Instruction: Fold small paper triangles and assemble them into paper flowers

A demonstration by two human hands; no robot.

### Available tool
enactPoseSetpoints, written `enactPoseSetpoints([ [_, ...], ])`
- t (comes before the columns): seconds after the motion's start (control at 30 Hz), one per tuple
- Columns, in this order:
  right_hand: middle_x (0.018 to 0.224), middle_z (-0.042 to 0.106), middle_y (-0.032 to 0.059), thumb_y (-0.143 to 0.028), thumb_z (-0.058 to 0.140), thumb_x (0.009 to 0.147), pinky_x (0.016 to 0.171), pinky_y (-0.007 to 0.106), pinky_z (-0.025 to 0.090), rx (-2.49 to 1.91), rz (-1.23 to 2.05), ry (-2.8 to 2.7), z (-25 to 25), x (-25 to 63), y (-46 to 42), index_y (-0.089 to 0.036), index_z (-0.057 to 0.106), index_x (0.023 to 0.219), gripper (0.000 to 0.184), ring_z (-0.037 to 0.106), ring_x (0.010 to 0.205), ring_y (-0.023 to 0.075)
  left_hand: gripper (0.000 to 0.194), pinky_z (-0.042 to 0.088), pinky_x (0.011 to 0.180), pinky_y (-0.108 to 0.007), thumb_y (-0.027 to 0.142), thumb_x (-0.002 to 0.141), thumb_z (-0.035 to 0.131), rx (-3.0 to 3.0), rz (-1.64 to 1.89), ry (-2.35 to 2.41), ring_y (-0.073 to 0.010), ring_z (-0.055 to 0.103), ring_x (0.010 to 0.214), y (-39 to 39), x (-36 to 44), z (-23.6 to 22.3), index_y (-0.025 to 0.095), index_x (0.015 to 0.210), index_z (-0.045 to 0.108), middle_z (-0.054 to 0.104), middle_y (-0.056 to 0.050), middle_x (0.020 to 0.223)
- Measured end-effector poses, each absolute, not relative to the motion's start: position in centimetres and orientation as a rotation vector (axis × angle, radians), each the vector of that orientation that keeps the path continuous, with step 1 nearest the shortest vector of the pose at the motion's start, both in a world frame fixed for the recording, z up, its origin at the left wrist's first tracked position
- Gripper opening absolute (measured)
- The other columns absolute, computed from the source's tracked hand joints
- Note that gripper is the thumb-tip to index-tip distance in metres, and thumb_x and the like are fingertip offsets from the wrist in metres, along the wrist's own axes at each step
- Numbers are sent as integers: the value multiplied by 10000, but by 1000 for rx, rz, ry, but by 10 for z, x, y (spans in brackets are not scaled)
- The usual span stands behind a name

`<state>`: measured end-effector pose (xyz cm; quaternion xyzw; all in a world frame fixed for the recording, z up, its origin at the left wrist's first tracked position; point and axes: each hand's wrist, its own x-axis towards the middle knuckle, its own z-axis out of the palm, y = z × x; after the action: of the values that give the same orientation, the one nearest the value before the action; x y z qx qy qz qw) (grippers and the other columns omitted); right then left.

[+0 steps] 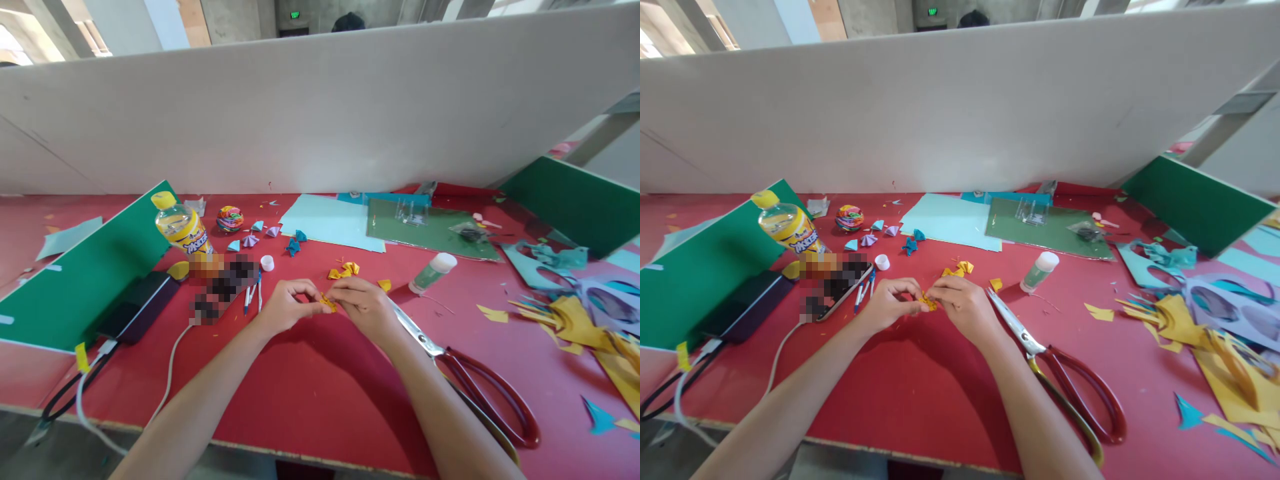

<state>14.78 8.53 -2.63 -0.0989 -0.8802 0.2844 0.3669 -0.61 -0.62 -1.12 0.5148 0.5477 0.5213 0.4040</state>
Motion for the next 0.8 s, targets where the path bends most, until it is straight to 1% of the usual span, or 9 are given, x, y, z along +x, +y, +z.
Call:
enactPoseSetpoints([
  [0.1, 847, 615, 39, -66, 443, 822, 703, 266, 452, -289, 732, -2251, -27, 148, 86, -214, 651, 821, 255, 569, 776, 143, 178, 423, 475, -186, 287, 615, 707, 1296, 1339, 1425, -81, 508, 529, -7, -5, -10, 126, 627, 631, 560, -4, 649],
  [0.2, 859, 611, 42, -73, 452, 819, 708, 257, 460, -319, 756, -2197, -28, 148, 88, -211, 649, 825, 241, 576, 779, 138, 172, 463, 478, -190, 302, 664, 668, 1216, 1399, 1379, -98, 537, 587, -7, -4, -9, 137, 709, 659, 581, -22, 725],
  [0.27, 855, 610, 40, -73, 459, 815, 712, 248, 461, -314, 765, -2174, -28, 148, 88, -209, 650, 814, 234, 579, 774, 132, 175, 484, 488, -197, 289, 670, 666, 1162, 1432, 1324, -112, 556, 635, -6, -4, -10, 149, 775, 669, 593, -29, 770],
  [0.33, 843, 610, 36, -67, 465, 809, 706, 241, 461, -310, 779, -2151, -27, 148, 88, -209, 650, 802, 233, 580, 761, 127, 198, 489, 495, -199, 261, 646, 692, 1112, 1457, 1296, -113, 566, 636, -6, -5, -11, 157, 813, 671, 610, -27, 760],
  [0.43, 819, 607, 35, -58, 467, 795, 679, 243, 463, -316, 842, -2110, -22, 148, 86, -206, 649, 772, 236, 578, 732, 128, 207, 487, 501, -205, 222, 586, 738, 1044, 1487, 1256, -114, 575, 598, -5, -7, -12, 147, 768, 673, 628, -20, 681],
  [0.57, 745, 591, 30, -21, 457, 748, 608, 240, 466, -303, 1057, -2065, -12, 146, 79, -198, 641, 708, 259, 565, 666, 127, 169, 469, 489, -209, 210, 549, 762, 979, 1513, 1147, -99, 562, 528, -6, -8, -12, 131, 667, 671, 621, -14, 606],
  [0.67, 702, 580, 25, -7, 460, 711, 569, 227, 461, -299, 1174, -2019, -7, 144, 75, -188, 628, 659, 252, 548, 626, 119, 185, 461, 480, -216, 222, 534, 774, 925, 1478, 1062, -89, 550, 484, -7, -10, -12, 137, 666, 678, 618, -8, 585],
  [0.8, 692, 580, 26, -29, 469, 711, 552, 231, 451, -288, 1218, -1982, -7, 143, 74, -186, 620, 644, 229, 538, 614, 120, 206, 456, 478, -222, 254, 520, 782, 883, 1455, 1044, -92, 557, 483, -7, -11, -12, 152, 669, 683, 618, -1, 587],
])
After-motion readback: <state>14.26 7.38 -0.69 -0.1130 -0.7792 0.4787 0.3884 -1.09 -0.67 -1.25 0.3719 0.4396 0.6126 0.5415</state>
